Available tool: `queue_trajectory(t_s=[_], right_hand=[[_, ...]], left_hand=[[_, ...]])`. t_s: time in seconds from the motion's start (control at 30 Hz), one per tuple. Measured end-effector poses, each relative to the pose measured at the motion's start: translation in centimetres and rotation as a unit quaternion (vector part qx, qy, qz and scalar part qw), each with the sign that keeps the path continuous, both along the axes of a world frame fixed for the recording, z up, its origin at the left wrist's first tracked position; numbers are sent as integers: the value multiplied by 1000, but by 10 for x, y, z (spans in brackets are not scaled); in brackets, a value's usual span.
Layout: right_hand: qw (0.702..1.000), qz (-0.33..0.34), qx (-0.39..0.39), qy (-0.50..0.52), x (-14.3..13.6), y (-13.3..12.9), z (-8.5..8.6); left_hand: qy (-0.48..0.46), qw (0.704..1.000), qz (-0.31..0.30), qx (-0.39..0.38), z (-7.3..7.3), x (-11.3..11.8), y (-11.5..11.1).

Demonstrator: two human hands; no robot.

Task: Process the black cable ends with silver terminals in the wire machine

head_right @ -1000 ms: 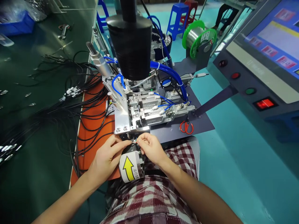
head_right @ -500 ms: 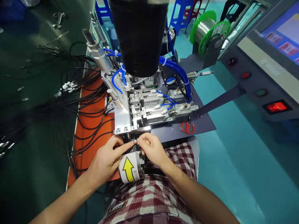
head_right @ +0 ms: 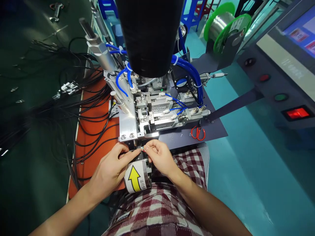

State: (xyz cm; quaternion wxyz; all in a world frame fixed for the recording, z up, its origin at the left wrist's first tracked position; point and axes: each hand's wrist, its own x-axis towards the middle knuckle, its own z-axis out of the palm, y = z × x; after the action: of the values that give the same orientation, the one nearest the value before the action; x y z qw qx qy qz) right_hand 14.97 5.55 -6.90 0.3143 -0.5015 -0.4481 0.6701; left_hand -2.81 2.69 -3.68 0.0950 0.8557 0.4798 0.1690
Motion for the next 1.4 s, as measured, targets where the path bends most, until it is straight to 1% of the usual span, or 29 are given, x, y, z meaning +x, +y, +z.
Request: queue_trajectory(t_s=[0.23,0.53,0.8,1.1,1.4], right_hand=[[1000,0,-6,2,0,1,1],[1000,3,-7,2,1,1,1],[1000,-1,-4,-4,1,0,2],[1000,-3,-7,3,1,1,0],[1000,-1,-9,5,2,3,4]], left_hand=[[2,1000,-5,17,1,2,1],[1,999,-12,37,-3,1,0],[12,999,-9,40,-3,2,0],[0,999,-10,43,-5,1,-1],[-2,999,-10,37,-6,0,-2]])
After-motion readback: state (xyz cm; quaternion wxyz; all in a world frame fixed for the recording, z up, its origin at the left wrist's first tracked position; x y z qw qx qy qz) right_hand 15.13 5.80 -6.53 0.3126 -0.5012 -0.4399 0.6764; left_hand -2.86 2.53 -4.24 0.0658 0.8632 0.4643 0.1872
